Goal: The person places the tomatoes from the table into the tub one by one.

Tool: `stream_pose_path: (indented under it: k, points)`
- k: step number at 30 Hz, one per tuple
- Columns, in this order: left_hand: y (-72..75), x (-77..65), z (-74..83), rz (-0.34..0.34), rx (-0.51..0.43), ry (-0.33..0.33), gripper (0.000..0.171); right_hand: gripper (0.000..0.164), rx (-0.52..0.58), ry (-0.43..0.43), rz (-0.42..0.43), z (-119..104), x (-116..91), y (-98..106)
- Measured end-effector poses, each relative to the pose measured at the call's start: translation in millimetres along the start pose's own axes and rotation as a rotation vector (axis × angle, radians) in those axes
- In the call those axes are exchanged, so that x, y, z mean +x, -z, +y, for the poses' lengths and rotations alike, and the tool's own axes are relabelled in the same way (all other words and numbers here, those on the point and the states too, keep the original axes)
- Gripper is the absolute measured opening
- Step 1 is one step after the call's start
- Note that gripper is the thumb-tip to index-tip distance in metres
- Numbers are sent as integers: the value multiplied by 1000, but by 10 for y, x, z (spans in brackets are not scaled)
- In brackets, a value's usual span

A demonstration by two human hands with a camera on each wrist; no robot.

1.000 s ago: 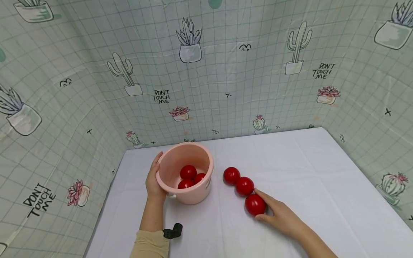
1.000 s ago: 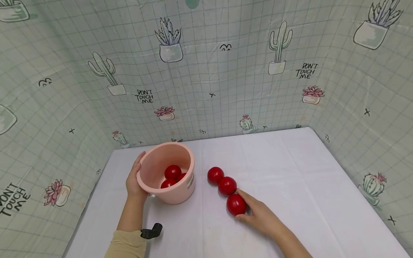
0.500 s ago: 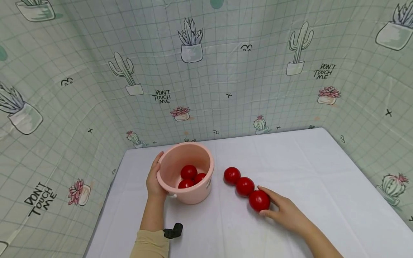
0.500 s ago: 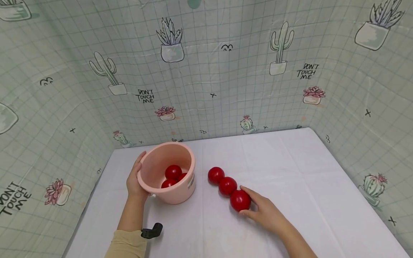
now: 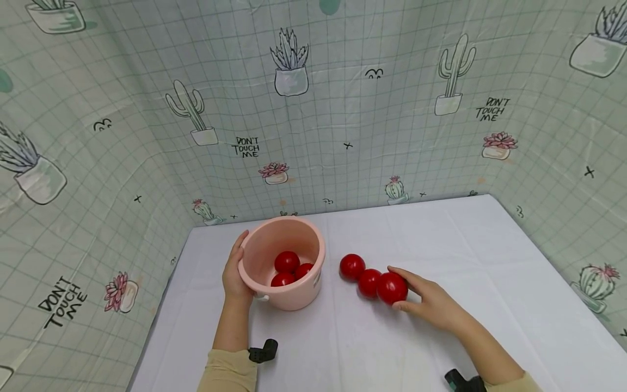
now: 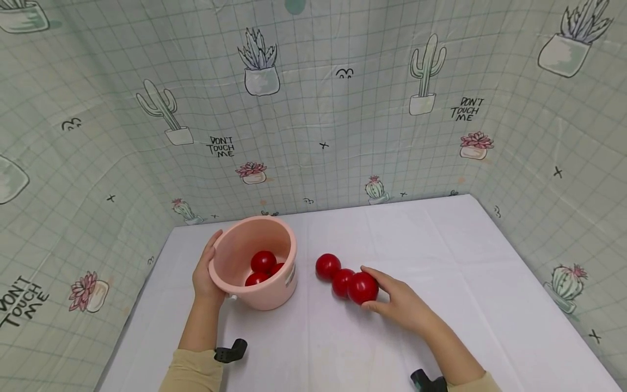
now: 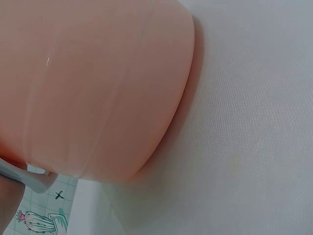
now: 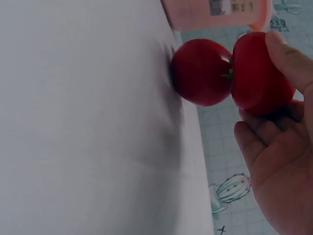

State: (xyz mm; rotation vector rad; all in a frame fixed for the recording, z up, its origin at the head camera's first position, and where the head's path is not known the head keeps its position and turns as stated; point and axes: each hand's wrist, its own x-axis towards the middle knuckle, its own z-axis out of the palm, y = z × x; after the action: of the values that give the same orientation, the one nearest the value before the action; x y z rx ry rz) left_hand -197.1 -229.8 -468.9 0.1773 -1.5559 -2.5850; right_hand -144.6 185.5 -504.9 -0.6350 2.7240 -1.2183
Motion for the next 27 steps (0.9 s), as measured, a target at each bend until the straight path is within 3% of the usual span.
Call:
stream_pose_path:
  k: [19,27]
  points:
    - [5,7,6,1,16,10,46,76,72,42,-50,-123,419,380]
    - [11,5,4,-7,-15,14,47,77,98,71,-67,-281,660,590]
